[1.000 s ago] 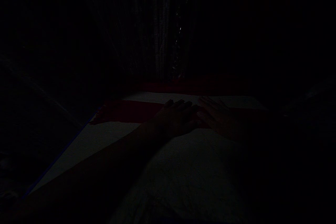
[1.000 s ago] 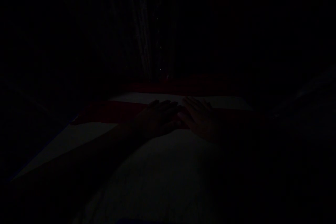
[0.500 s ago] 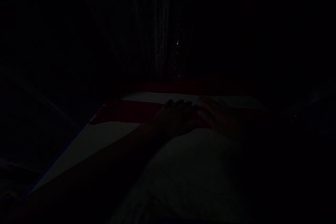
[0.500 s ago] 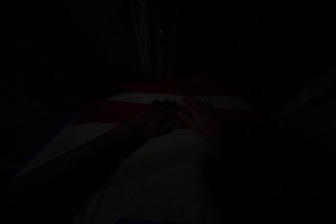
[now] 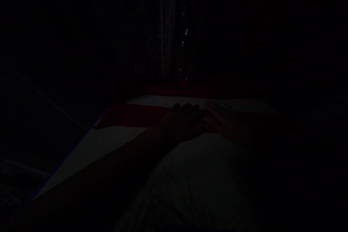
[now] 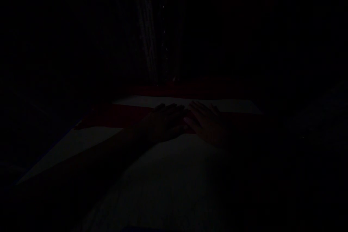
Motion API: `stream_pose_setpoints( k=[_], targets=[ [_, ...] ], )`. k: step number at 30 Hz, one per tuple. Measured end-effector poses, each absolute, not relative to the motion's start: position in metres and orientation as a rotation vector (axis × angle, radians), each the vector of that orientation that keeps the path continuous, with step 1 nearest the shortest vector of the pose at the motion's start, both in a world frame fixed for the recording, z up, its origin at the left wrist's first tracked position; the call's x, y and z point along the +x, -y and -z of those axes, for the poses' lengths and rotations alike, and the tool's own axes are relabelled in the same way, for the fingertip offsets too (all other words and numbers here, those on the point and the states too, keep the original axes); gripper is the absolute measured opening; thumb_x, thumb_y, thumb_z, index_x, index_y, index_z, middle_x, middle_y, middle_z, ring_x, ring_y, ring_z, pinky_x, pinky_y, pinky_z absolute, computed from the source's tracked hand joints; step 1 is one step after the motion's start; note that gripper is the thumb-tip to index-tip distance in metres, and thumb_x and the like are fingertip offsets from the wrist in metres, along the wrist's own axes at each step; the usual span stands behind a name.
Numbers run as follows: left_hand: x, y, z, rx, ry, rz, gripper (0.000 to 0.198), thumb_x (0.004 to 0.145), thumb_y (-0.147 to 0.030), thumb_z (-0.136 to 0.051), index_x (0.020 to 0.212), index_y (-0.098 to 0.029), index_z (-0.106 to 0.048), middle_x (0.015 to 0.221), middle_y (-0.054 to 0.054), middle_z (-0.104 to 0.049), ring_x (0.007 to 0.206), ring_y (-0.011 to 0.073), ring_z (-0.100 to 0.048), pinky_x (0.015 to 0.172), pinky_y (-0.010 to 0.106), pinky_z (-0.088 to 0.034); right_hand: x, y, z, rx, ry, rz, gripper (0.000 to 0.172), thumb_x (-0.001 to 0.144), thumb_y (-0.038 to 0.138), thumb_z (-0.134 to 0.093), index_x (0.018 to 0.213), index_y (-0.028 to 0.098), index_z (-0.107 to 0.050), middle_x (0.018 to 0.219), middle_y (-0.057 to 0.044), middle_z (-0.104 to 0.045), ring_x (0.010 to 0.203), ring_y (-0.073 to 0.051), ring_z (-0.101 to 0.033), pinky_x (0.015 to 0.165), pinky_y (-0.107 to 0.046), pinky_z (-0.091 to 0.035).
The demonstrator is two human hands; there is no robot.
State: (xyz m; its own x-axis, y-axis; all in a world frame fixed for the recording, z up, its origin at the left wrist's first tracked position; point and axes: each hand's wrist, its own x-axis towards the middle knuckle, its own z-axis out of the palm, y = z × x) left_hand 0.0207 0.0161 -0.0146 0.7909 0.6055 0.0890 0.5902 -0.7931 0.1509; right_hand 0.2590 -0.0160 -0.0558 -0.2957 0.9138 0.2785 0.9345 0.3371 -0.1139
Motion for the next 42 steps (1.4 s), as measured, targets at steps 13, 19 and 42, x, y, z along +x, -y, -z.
stream_pose_setpoints(
  k=[13,19,42],
  targets=[
    [0.02,-0.016,0.015,2.882,-0.944,-0.216,0.074,0.105,-0.069,-0.026,0.163,-0.023,-0.033,0.169,0.011,-0.032,0.156,0.0327,-0.029,0.124,0.06,-0.019,0.263,0.016,0.059,-1.639,2.298,0.098,0.069,0.105,0.062,-0.022,0.159,0.023,-0.04,0.163,-0.005,-0.034,0.154,-0.025,-0.032,0.129,-0.057,-0.02],
    [0.02,-0.012,0.011,2.867,-0.963,-0.207,0.073,0.105,-0.069,-0.028,0.164,-0.025,-0.032,0.169,0.01,-0.032,0.156,0.0319,-0.028,0.124,0.06,-0.018,0.256,0.02,0.052,-1.643,2.279,0.105,0.071,0.105,0.062,-0.017,0.158,0.021,-0.041,0.163,-0.006,-0.034,0.154,-0.025,-0.032,0.128,-0.058,-0.021],
    [0.017,-0.016,0.013,2.889,-0.947,-0.2,0.073,0.105,-0.071,-0.025,0.164,-0.028,-0.029,0.17,0.009,-0.03,0.157,0.0331,-0.027,0.123,0.062,-0.021,0.256,0.017,0.056,-1.769,2.346,0.06,0.075,0.103,0.067,-0.021,0.161,0.023,-0.038,0.167,-0.004,-0.026,0.157,-0.026,-0.024,0.129,-0.061,-0.018]
  ],
)
